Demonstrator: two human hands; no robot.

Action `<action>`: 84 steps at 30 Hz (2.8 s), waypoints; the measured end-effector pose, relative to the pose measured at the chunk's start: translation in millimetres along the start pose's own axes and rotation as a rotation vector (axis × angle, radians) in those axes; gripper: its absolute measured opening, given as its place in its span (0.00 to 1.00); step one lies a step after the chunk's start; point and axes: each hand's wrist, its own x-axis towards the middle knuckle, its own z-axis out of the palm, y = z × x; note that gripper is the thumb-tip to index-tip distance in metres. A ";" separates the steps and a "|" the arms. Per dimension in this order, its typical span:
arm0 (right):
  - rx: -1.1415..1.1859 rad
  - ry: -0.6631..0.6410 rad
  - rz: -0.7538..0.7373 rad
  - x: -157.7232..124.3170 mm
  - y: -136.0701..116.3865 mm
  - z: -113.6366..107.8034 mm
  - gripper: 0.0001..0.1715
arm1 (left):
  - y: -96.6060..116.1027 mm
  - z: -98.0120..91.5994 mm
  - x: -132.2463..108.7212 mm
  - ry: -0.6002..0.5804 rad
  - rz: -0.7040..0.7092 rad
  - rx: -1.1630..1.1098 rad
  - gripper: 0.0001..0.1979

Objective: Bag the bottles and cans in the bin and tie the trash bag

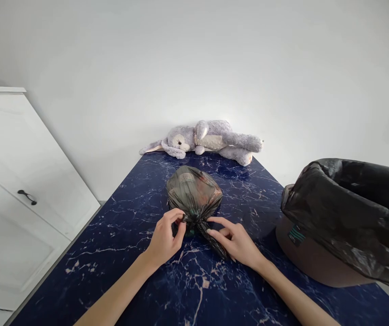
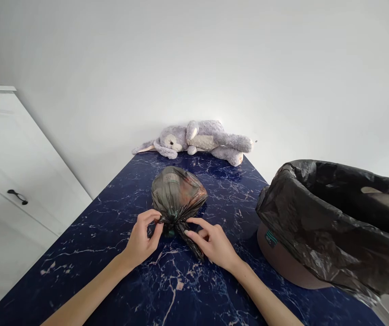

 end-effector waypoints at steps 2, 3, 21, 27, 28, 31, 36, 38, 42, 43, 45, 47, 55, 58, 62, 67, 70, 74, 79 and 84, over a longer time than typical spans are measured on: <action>0.020 0.009 0.021 0.6 1.3 -1.5 0.33 | 1.4 -0.1 -0.2 -0.015 0.006 -0.032 0.12; 0.033 0.028 0.033 1.0 1.9 -2.4 0.35 | 1.9 -0.2 -0.4 -0.016 0.003 -0.044 0.12; -0.348 0.489 -0.195 2.7 17.3 -8.9 0.14 | -0.2 -0.7 2.5 0.082 -0.121 0.016 0.13; -0.342 0.479 -0.223 1.7 8.9 -11.9 0.14 | -1.1 -5.5 9.0 0.061 -0.094 0.052 0.13; -0.337 0.450 -0.231 1.4 7.2 -11.0 0.13 | -0.2 -5.9 9.4 0.049 -0.078 0.054 0.13; -0.332 0.323 -0.254 0.1 4.2 -6.9 0.13 | 5.1 -7.7 11.1 -0.029 0.011 0.075 0.15; -0.369 0.216 -0.297 -1.1 5.9 -3.2 0.11 | 12.7 -13.1 15.0 -0.133 0.205 0.199 0.16; -0.374 0.242 -0.312 -1.6 5.9 -4.0 0.11 | 13.4 -14.6 15.7 -0.143 0.213 0.199 0.17; -0.367 0.291 -0.345 -3.0 2.3 -5.1 0.12 | 14.1 -14.3 16.2 -0.164 0.157 0.195 0.10; -0.365 0.311 -0.350 -3.3 1.2 -5.2 0.12 | 14.2 -13.8 16.4 -0.164 0.143 0.204 0.06; -0.359 0.375 -0.344 -3.3 -0.2 -5.8 0.13 | 14.3 -12.8 16.9 -0.156 0.110 0.217 0.03; -0.351 0.465 -0.314 -2.3 -0.2 -7.7 0.15 | 13.9 -12.4 17.7 -0.130 0.071 0.215 0.08; -0.264 0.696 -0.112 6.8 13.0 -26.4 0.20 | 3.2 -18.4 20.9 0.092 -0.201 0.202 0.13; -0.302 0.715 -0.133 7.8 16.3 -26.8 0.20 | -2.1 -19.9 20.1 0.111 -0.288 0.168 0.14; -0.396 0.660 -0.278 2.0 10.9 -13.9 0.20 | -3.6 -16.5 17.4 0.113 -0.275 0.152 0.05; -0.515 0.393 -0.434 -5.0 5.3 -2.3 0.13 | 3.8 -12.8 15.0 0.077 -0.026 0.308 0.21; -0.562 0.265 -0.462 -4.4 7.6 -5.1 0.07 | 6.4 -15.2 14.9 0.039 0.052 0.312 0.12; -0.570 0.173 -0.461 -4.7 8.2 -6.7 0.09 | 3.9 -18.1 14.0 0.053 0.026 0.233 0.03; -0.586 0.061 -0.443 -7.0 5.6 -1.8 0.22 | 2.0 -21.1 13.6 0.054 -0.010 0.220 0.13; -0.602 -0.011 -0.430 -6.0 4.3 -0.4 0.15 | 10.9 -25.6 16.6 -0.043 0.198 0.325 0.22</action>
